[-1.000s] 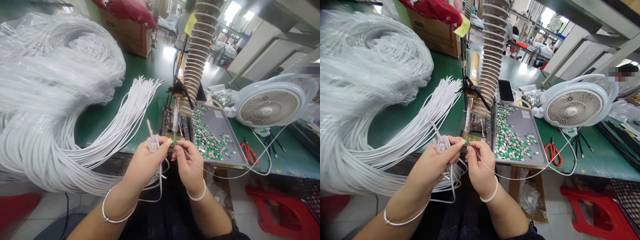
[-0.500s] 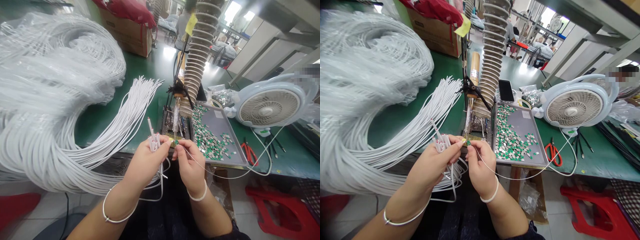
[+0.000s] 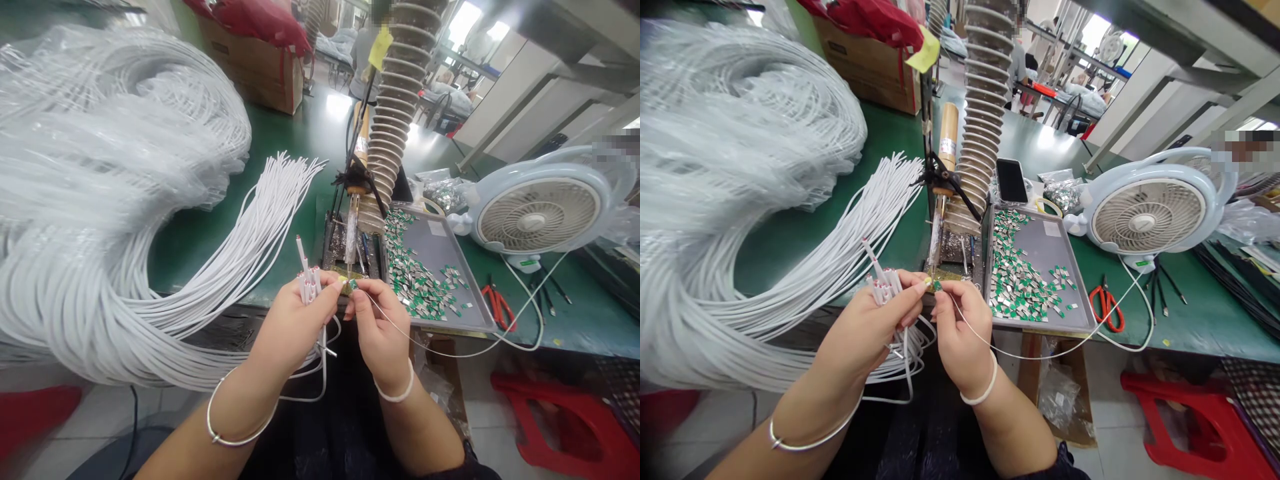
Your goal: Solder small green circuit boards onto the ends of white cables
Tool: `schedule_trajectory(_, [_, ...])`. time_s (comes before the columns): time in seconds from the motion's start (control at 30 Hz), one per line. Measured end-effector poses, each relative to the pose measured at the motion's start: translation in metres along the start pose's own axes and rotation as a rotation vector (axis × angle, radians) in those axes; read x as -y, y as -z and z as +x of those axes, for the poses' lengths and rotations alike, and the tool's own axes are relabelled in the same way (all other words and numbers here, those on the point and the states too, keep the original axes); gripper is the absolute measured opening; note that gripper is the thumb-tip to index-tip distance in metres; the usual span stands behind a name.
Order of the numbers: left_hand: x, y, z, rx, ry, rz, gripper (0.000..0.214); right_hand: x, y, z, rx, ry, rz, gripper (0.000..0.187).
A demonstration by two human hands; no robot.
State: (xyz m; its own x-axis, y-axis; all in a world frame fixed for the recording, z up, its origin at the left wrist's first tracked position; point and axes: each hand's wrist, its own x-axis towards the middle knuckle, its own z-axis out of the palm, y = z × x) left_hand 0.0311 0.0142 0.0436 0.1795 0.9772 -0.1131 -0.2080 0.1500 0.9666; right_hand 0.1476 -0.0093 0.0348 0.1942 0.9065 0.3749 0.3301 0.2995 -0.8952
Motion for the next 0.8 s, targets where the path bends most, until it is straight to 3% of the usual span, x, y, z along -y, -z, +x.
schedule_trajectory(0.57, [0.0068, 0.0045, -0.0011, 0.041, 0.046, -0.058, 0.014, -0.008, 0.0, -0.0051, 0.049, 0.015, -0.015, 0.008])
schedule_trajectory(0.8, [0.0075, 0.0085, -0.0019, 0.045, 0.061, -0.011, 0.012, -0.0049, 0.0046, -0.0035, 0.012, 0.232, -0.163, 0.013])
